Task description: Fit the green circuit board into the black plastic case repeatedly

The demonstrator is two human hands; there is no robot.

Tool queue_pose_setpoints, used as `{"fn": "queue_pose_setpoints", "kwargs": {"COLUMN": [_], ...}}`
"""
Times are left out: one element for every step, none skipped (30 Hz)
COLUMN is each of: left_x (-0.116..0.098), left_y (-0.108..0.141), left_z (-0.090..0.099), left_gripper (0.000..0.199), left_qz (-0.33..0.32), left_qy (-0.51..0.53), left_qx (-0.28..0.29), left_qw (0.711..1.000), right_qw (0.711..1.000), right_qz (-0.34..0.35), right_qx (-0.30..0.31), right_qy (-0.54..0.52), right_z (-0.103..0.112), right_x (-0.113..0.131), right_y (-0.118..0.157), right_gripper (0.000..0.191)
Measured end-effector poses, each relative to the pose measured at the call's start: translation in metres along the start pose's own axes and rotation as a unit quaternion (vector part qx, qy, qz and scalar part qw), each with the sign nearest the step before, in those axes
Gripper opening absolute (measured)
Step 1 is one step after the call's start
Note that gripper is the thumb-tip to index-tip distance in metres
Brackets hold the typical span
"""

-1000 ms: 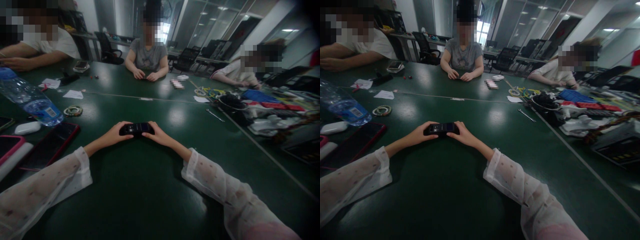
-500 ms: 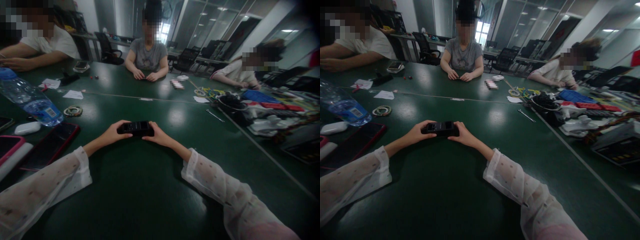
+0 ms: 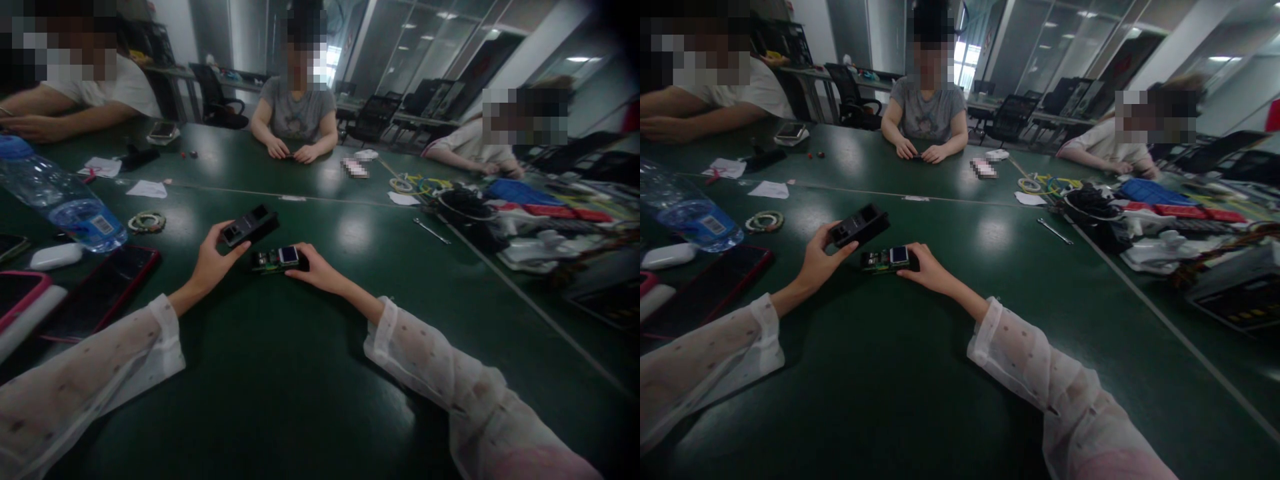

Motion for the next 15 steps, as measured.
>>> {"fn": "queue_pose_setpoints", "kwargs": {"left_x": [0.002,0.004,0.007,0.011,0.016,0.021,0.025,0.029,0.033,0.036,0.039,0.042,0.045,0.047,0.049], "left_y": [-0.001,-0.001,-0.002,-0.002,-0.003,-0.003,-0.003,-0.003,-0.003,-0.003,-0.002,-0.002,-0.001,-0.001,0.000], "left_z": [0.001,0.002,0.003,0.004,0.004,0.004,0.003,0.002,0.001,-0.001,-0.002,-0.003,-0.004,-0.005,-0.005], "left_gripper": [0.057,0.055,0.054,0.053,0.052,0.052,0.053,0.054,0.056,0.057,0.058,0.059,0.060,0.062,0.064], "left_qz": [-0.005,-0.004,0.001,0.011,0.026,0.045,0.059,0.064,0.064,0.065,0.065,0.063,0.061,0.057,0.053], "left_qy": [-0.022,-0.038,-0.047,-0.050,-0.050,-0.045,-0.042,-0.046,-0.055,-0.063,-0.069,-0.072,-0.073,-0.071,-0.070], "left_qx": [-0.011,-0.019,-0.024,-0.027,-0.031,-0.027,-0.017,-0.004,0.010,0.030,0.047,0.061,0.072,0.088,0.097], "left_qw": [1.000,0.999,0.999,0.998,0.998,0.998,0.997,0.997,0.996,0.995,0.994,0.993,0.993,0.992,0.992], "right_qw": [1.000,1.000,1.000,1.000,1.000,1.000,1.000,1.000,1.000,1.000,1.000,1.000,1.000,1.000,1.000], "right_qz": [0.000,0.000,0.000,-0.001,-0.002,-0.003,-0.004,-0.003,-0.003,-0.003,-0.003,-0.004,-0.006,-0.006,-0.006], "right_qx": [0.001,0.003,0.005,0.007,0.010,0.010,0.010,0.011,0.011,0.010,0.009,0.009,0.010,0.010,0.011], "right_qy": [-0.001,-0.003,-0.006,-0.009,-0.012,-0.014,-0.015,-0.016,-0.016,-0.017,-0.017,-0.016,-0.015,-0.015,-0.014], "right_z": [0.000,0.000,0.000,0.000,0.000,0.000,0.000,0.000,0.000,0.000,0.000,0.000,0.000,0.000,-0.001], "right_x": [0.000,0.000,0.000,0.000,0.001,0.001,0.001,0.001,0.001,0.001,0.001,0.001,0.002,0.002,0.002], "right_y": [0.000,0.000,0.000,0.000,0.001,0.001,0.001,0.001,0.001,0.001,0.001,0.001,0.001,0.002,0.002], "right_gripper": [0.048,0.048,0.048,0.048,0.048,0.048,0.048,0.048,0.048,0.048,0.048,0.048,0.048,0.048,0.048]}}
Point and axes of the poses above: each hand's wrist, its own y-axis away from the middle knuckle, its own z-axis out of the back of the hand, x = y × z, the point moved 4 cm from there along -y, towards the middle knuckle, and after that the axes turned 6 degrees about -z, right-handed, at the moved point
